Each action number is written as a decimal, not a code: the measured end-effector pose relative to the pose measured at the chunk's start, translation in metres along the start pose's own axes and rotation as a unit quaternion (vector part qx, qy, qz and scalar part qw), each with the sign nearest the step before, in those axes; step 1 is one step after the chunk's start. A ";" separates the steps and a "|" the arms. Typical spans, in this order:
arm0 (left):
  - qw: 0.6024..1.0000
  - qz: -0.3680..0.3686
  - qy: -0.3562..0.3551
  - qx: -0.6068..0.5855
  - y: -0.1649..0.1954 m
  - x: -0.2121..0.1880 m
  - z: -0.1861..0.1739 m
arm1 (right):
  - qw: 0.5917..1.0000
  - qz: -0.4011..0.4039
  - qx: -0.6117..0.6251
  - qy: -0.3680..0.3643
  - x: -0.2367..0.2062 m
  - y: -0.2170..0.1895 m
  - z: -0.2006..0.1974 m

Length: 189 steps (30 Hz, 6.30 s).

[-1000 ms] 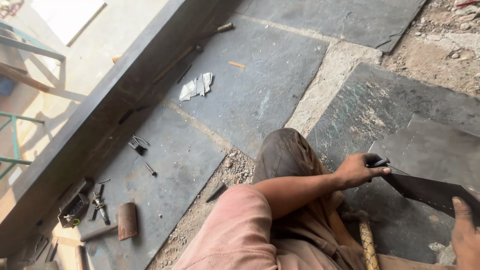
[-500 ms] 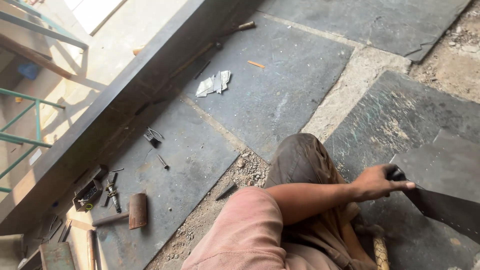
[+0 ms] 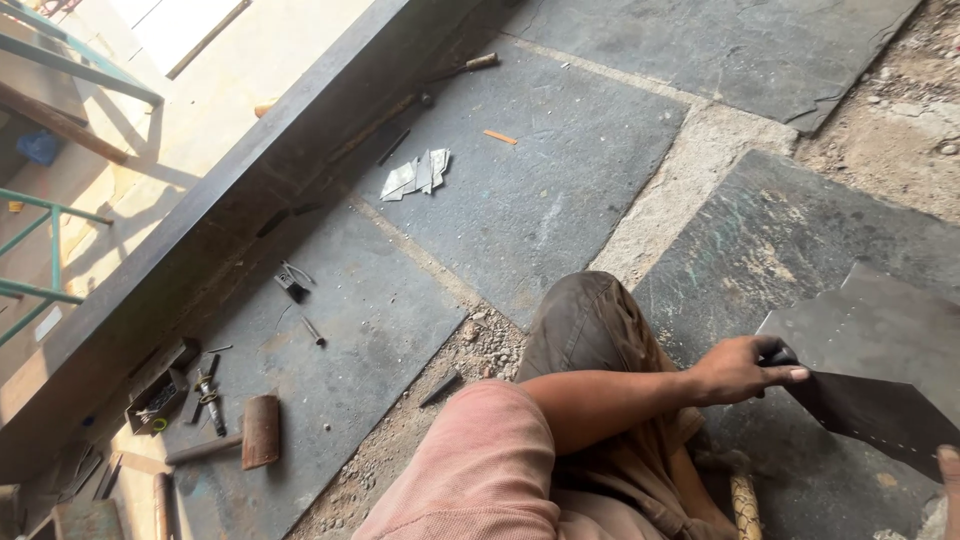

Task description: The person sits on the floor and uses a hammer and chisel to shape and cut metal sheets. They repeatedly position the chisel along the edges of the sheets and strike it with the hammer to create cuts and indentations.

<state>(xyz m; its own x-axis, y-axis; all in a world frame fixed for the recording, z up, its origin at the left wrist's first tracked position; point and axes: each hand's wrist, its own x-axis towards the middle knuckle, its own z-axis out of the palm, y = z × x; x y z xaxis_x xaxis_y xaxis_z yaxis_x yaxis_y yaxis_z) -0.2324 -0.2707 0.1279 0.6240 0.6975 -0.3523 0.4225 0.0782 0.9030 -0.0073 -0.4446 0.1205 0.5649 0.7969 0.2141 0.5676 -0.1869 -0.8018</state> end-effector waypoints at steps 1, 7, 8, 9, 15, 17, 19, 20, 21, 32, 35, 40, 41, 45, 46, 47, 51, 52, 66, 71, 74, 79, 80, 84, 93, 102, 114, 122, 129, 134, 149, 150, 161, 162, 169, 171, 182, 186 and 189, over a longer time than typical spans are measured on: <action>1.000 0.004 0.002 -0.003 0.003 -0.002 0.000 | 1.000 0.005 -0.001 0.000 0.001 0.001 -0.002; 0.997 0.044 -0.032 -0.051 0.027 -0.022 -0.008 | 0.986 -0.041 -0.162 0.002 -0.002 0.002 -0.013; 0.997 0.048 -0.038 -0.057 0.031 -0.025 -0.010 | 0.960 -0.080 -0.266 0.017 -0.001 -0.002 -0.014; 0.995 0.046 -0.037 -0.077 0.034 -0.028 -0.011 | 0.944 -0.105 -0.310 0.031 -0.001 -0.007 -0.014; 0.981 0.044 -0.024 -0.189 0.048 -0.028 -0.004 | 0.960 -0.150 -0.224 0.078 0.009 -0.059 -0.029; 0.976 0.060 -0.026 -0.206 0.053 -0.024 0.002 | 0.980 -0.127 -0.131 0.076 0.012 -0.077 -0.038; 0.965 0.046 -0.006 -0.258 0.056 -0.022 0.005 | 0.982 -0.117 -0.100 0.108 0.013 -0.093 -0.046; 0.962 0.063 -0.016 -0.265 0.057 -0.022 0.005 | 0.985 -0.094 -0.074 0.125 0.012 -0.100 -0.048; 0.958 0.079 -0.018 -0.275 0.057 -0.022 0.004 | 0.986 -0.077 -0.044 0.139 0.011 -0.105 -0.050; 0.950 0.106 0.007 -0.295 0.047 -0.024 -0.006 | 0.931 0.062 0.340 0.114 0.001 -0.074 -0.019; 0.947 0.113 0.010 -0.302 0.051 -0.025 -0.007 | 0.922 0.091 0.363 0.102 -0.001 -0.062 -0.009; 0.944 0.107 0.013 -0.311 0.056 -0.028 -0.009 | 0.914 0.181 0.359 0.051 -0.005 -0.063 -0.005; 0.942 0.111 0.013 -0.317 0.055 -0.028 -0.009 | 0.907 0.158 0.387 0.045 -0.005 -0.066 -0.005; 0.948 0.092 0.022 -0.305 0.052 -0.027 -0.007 | 0.879 0.068 0.471 0.013 -0.006 -0.078 -0.005; 0.948 0.097 0.021 -0.301 0.051 -0.027 -0.006 | 0.884 0.057 0.464 0.011 -0.005 -0.080 -0.005; 0.949 0.105 0.021 -0.296 0.051 -0.026 -0.006 | 0.888 0.044 0.457 0.009 -0.005 -0.082 -0.004; 0.952 0.072 0.050 -0.293 0.052 -0.024 -0.007 | 0.928 0.003 0.372 -0.019 -0.006 -0.083 -0.006; 0.950 0.064 0.056 -0.300 0.054 -0.024 -0.008 | 0.941 0.011 0.336 -0.029 -0.007 -0.083 -0.007; 0.915 -0.012 0.202 -0.348 0.082 -0.025 -0.032 | 0.984 0.023 -0.069 -0.162 -0.013 -0.034 0.034; 0.906 0.019 0.245 -0.346 0.073 -0.020 -0.037 | 0.980 -0.029 -0.106 -0.165 -0.013 -0.020 0.060; 0.895 0.044 0.261 -0.358 0.067 -0.016 -0.036 | 0.982 -0.034 -0.079 -0.170 -0.008 -0.026 0.061; 0.899 0.005 0.245 -0.362 0.061 -0.012 -0.031 | 0.982 -0.081 -0.078 -0.150 -0.006 -0.035 0.056; 0.898 -0.001 0.238 -0.369 0.059 -0.011 -0.029 | 0.981 -0.097 -0.083 -0.144 -0.007 -0.035 0.056; 0.894 0.030 0.213 -0.394 0.049 -0.011 -0.026 | 0.976 -0.127 -0.116 -0.131 -0.013 -0.031 0.060; 0.885 0.061 0.210 -0.410 0.054 -0.010 -0.028 | 0.969 -0.185 -0.123 -0.112 -0.012 -0.045 0.059; 0.921 0.028 0.196 -0.335 0.072 -0.031 -0.028 | 0.963 -0.200 -0.149 -0.106 -0.019 -0.044 0.049; 0.932 0.036 0.144 -0.332 0.078 -0.028 -0.027 | 0.968 -0.165 -0.138 -0.129 -0.011 -0.049 0.047; 0.942 0.022 0.133 -0.308 0.077 -0.032 -0.027 | 0.969 -0.131 -0.156 -0.137 -0.014 -0.047 0.049; 0.936 0.016 0.134 -0.324 0.083 -0.031 -0.028 | 0.972 -0.130 -0.146 -0.128 -0.011 -0.053 0.044; 0.936 0.021 0.131 -0.327 0.084 -0.034 -0.027 | 0.967 -0.140 -0.163 -0.139 -0.013 -0.047 0.046; 0.944 -0.014 0.148 -0.294 0.087 -0.035 -0.027 | 0.967 -0.140 -0.160 -0.140 -0.013 -0.046 0.046; 0.945 -0.015 0.152 -0.289 0.087 -0.035 -0.027 | 0.967 -0.139 -0.161 -0.142 -0.013 -0.046 0.046; 0.956 -0.074 0.147 -0.243 0.092 -0.034 -0.028 | 0.968 -0.136 -0.170 -0.127 -0.010 -0.042 0.049; 0.955 -0.076 0.150 -0.246 0.091 -0.033 -0.029 | 0.967 -0.132 -0.174 -0.131 -0.010 -0.041 0.050; 0.953 -0.076 0.160 -0.248 0.084 -0.029 -0.030 | 0.965 -0.152 -0.179 -0.119 -0.010 -0.036 0.054; 0.953 -0.075 0.159 -0.247 0.085 -0.029 -0.029 | 0.962 -0.146 -0.191 -0.129 -0.010 -0.035 0.054; 0.950 -0.033 0.186 -0.248 0.081 -0.035 -0.028 | 0.961 -0.149 -0.185 -0.139 -0.010 -0.020 0.061; 0.952 -0.039 0.204 -0.223 0.082 -0.032 -0.031 | 0.961 -0.181 -0.166 -0.127 -0.008 -0.027 0.059; 0.946 -0.020 0.216 -0.242 0.087 -0.028 -0.034 | 0.962 -0.183 -0.159 -0.126 -0.005 -0.036 0.054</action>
<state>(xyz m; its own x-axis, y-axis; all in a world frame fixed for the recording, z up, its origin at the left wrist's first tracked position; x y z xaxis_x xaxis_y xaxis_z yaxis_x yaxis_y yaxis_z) -0.2354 -0.2597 0.2250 0.2419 0.9049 -0.3502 0.0253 0.3549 0.9346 -0.0630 -0.4110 0.1177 0.1526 0.9490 0.2760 0.8782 -0.0021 -0.4783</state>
